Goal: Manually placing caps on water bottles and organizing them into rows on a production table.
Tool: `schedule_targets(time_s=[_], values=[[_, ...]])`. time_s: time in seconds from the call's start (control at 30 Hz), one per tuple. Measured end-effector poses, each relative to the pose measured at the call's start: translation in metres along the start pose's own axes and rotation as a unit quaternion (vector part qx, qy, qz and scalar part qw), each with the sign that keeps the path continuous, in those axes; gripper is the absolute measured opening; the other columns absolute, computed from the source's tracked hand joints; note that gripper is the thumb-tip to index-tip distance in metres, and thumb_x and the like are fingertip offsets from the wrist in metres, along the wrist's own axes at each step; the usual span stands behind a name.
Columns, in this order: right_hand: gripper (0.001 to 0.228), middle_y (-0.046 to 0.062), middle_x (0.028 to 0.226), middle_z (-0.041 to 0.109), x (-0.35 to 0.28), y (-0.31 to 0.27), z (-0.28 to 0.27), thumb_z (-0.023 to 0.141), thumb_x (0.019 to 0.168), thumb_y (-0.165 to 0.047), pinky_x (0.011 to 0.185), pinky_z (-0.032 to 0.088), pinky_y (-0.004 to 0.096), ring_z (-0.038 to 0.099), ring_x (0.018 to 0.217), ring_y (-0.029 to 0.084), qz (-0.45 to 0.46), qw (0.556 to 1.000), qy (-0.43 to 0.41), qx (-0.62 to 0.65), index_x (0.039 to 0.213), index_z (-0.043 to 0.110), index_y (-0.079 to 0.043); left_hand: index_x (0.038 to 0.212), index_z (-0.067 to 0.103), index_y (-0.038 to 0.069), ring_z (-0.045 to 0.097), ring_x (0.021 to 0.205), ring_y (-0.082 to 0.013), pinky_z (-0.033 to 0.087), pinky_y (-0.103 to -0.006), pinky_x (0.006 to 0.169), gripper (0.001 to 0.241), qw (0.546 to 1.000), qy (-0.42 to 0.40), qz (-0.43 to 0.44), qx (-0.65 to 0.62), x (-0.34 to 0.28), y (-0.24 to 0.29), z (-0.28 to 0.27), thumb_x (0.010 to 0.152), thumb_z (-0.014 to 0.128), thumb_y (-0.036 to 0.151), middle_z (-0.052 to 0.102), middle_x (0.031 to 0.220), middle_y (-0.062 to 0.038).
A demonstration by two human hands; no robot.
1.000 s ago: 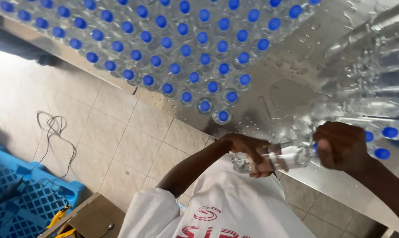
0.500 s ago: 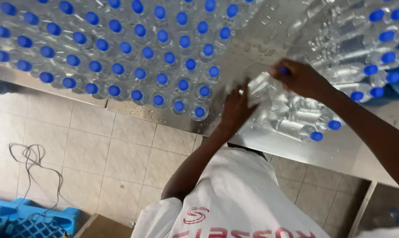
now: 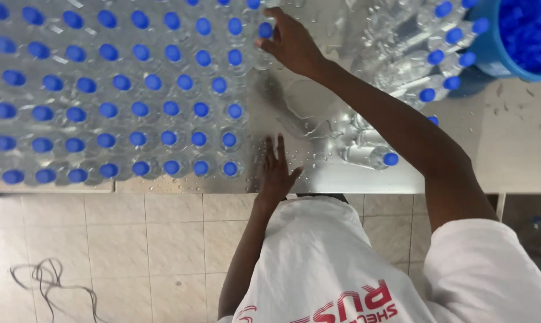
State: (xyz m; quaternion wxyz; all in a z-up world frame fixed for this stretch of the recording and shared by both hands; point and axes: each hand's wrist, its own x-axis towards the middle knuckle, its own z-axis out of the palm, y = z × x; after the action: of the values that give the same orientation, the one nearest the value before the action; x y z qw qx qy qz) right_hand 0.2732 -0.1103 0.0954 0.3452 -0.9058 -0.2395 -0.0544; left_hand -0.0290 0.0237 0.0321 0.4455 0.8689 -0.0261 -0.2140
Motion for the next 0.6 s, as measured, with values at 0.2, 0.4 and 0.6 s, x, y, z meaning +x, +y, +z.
schedule_targets(time_s=[0.2, 0.4, 0.6], values=[[0.053, 0.034, 0.156, 0.057, -0.093, 0.074, -0.138, 0.061, 0.116, -0.046, 0.114, 0.028, 0.072, 0.046, 0.145, 0.056, 0.075, 0.966, -0.143, -0.202, 0.151, 0.065, -0.006, 0.175, -0.006, 0.025, 0.006, 0.168, -0.0527, 0.03, -0.0671, 0.124, 0.109, 0.999, -0.045, -0.013, -0.019, 0.006, -0.009, -0.012, 0.104, 0.074, 0.042, -0.018, 0.183, -0.024], [0.078, 0.029, 0.13, 0.081, -0.19, 0.169, -0.229, 0.043, 0.124, -0.074, 0.112, 0.024, 0.079, 0.063, 0.129, 0.067, 0.258, 0.819, -0.235, -0.455, 0.143, 0.076, -0.006, 0.176, 0.0, 0.02, -0.004, 0.17, -0.0486, 0.037, -0.0656, 0.12, 0.104, 0.995, -0.098, 0.005, -0.008, 0.025, -0.015, 0.001, 0.104, 0.071, 0.044, -0.023, 0.182, -0.019], [0.039, 0.012, 0.091, 0.076, -0.175, 0.121, -0.16, 0.066, 0.119, -0.046, 0.098, 0.043, 0.062, 0.074, 0.088, 0.038, 0.194, 0.898, -0.026, -0.393, 0.118, 0.068, -0.007, 0.176, 0.015, 0.014, -0.008, 0.169, -0.0438, 0.017, -0.0657, 0.13, 0.093, 0.991, -0.082, 0.097, 0.035, 0.028, 0.016, 0.0, 0.106, 0.068, 0.047, -0.003, 0.183, -0.025]])
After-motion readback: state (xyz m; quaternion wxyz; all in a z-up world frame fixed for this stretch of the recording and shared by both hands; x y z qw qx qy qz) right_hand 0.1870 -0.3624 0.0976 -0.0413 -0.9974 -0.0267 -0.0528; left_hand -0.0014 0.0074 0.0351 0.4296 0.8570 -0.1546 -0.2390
